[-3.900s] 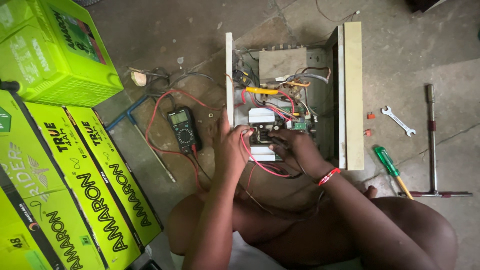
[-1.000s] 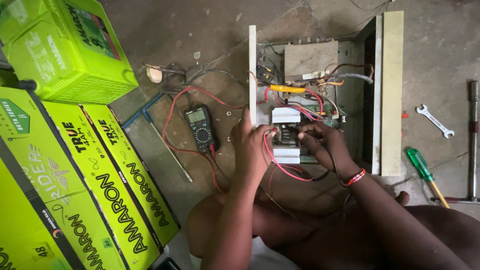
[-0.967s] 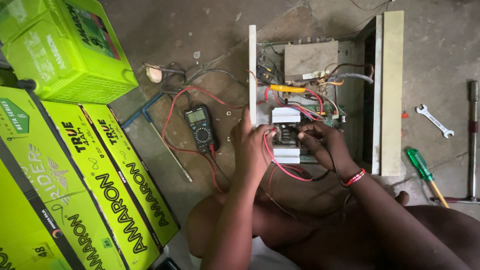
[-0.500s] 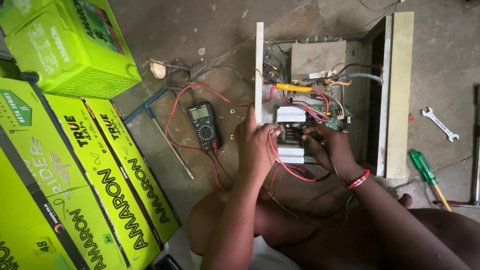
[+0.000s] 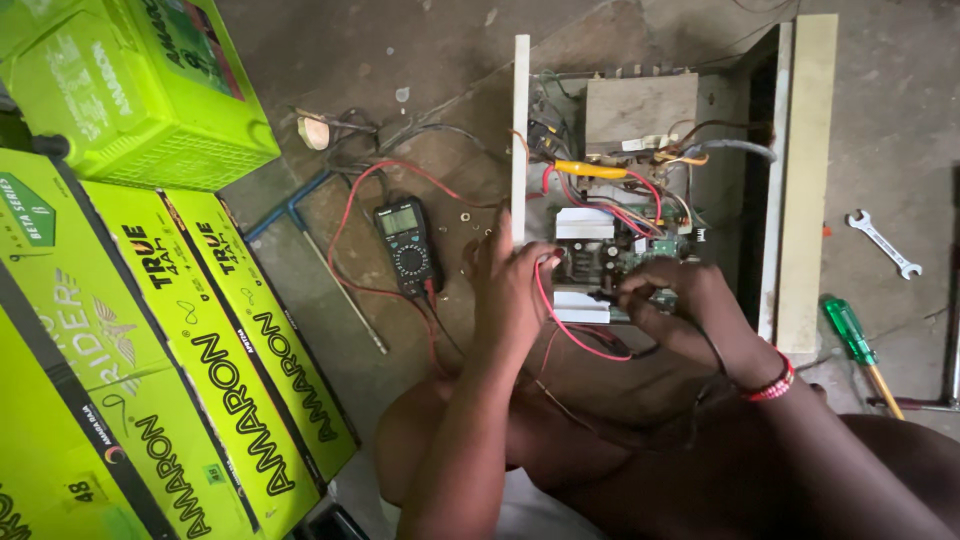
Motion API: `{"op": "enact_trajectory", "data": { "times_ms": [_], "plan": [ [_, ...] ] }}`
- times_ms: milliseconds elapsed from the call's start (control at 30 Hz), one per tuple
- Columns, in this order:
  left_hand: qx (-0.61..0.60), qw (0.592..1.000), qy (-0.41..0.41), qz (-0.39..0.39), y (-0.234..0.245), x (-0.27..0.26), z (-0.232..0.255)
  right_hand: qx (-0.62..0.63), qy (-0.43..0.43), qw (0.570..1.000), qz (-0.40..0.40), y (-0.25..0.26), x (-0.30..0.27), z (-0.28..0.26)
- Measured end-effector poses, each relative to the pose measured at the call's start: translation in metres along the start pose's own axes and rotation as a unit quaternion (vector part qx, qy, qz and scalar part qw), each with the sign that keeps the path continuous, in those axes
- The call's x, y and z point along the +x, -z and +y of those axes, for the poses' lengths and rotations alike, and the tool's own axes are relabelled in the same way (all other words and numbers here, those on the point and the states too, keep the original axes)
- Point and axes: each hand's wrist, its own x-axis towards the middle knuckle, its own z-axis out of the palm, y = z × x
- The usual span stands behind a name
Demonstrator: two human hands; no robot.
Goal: The person sits on the floor and uses a multimeter to test various points on an open electronic circuit board. They repeatedly touch the probes to different components and wires while observing the multimeter display.
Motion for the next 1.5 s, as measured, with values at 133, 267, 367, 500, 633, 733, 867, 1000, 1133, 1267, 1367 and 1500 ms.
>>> {"op": "enact_trajectory", "data": {
  "times_ms": [133, 267, 367, 500, 633, 733, 867, 1000, 1133, 1267, 1367, 1500],
  "plan": [
    [0.004, 1.000, 0.002, 0.001, -0.001, -0.002, 0.001, -0.087, 0.063, 0.994, -0.011, -0.006, 0.003, -0.007],
    [-0.002, 1.000, 0.000, 0.012, -0.001, -0.001, 0.002, -0.065, 0.057, 0.996, -0.037, -0.003, 0.005, -0.012],
    [-0.004, 1.000, -0.004, 0.011, 0.000, -0.002, 0.002, -0.052, 0.041, 0.997, -0.046, -0.003, 0.005, -0.015],
    [0.003, 1.000, -0.004, 0.010, 0.001, -0.002, 0.004, -0.079, 0.048, 0.995, -0.033, -0.005, 0.004, -0.016],
    [0.012, 1.000, -0.010, 0.011, 0.002, 0.000, 0.005, -0.044, -0.002, 0.998, -0.052, -0.001, 0.002, -0.010],
    [0.007, 1.000, -0.003, 0.002, 0.003, 0.000, 0.006, -0.055, -0.006, 0.998, 0.006, 0.001, 0.002, -0.002],
    [0.007, 1.000, -0.004, -0.003, 0.002, -0.001, 0.003, -0.063, -0.054, 0.989, 0.124, -0.004, 0.001, 0.002],
    [0.009, 1.000, 0.000, -0.008, 0.000, -0.002, 0.002, -0.135, -0.098, 0.975, 0.146, -0.010, 0.005, 0.003],
    [0.018, 1.000, -0.016, 0.013, -0.002, -0.003, 0.001, -0.207, 0.079, 0.964, 0.148, -0.010, 0.009, 0.003],
    [0.008, 1.000, -0.008, 0.001, -0.002, -0.003, 0.001, -0.176, 0.003, 0.975, 0.133, -0.009, 0.008, 0.002],
    [0.019, 1.000, -0.003, -0.013, -0.001, -0.002, 0.001, -0.158, -0.014, 0.980, 0.122, -0.008, 0.008, 0.002],
    [0.020, 1.000, -0.007, -0.008, 0.001, 0.000, 0.003, -0.160, 0.048, 0.978, 0.122, -0.007, 0.009, 0.001]
  ]
}}
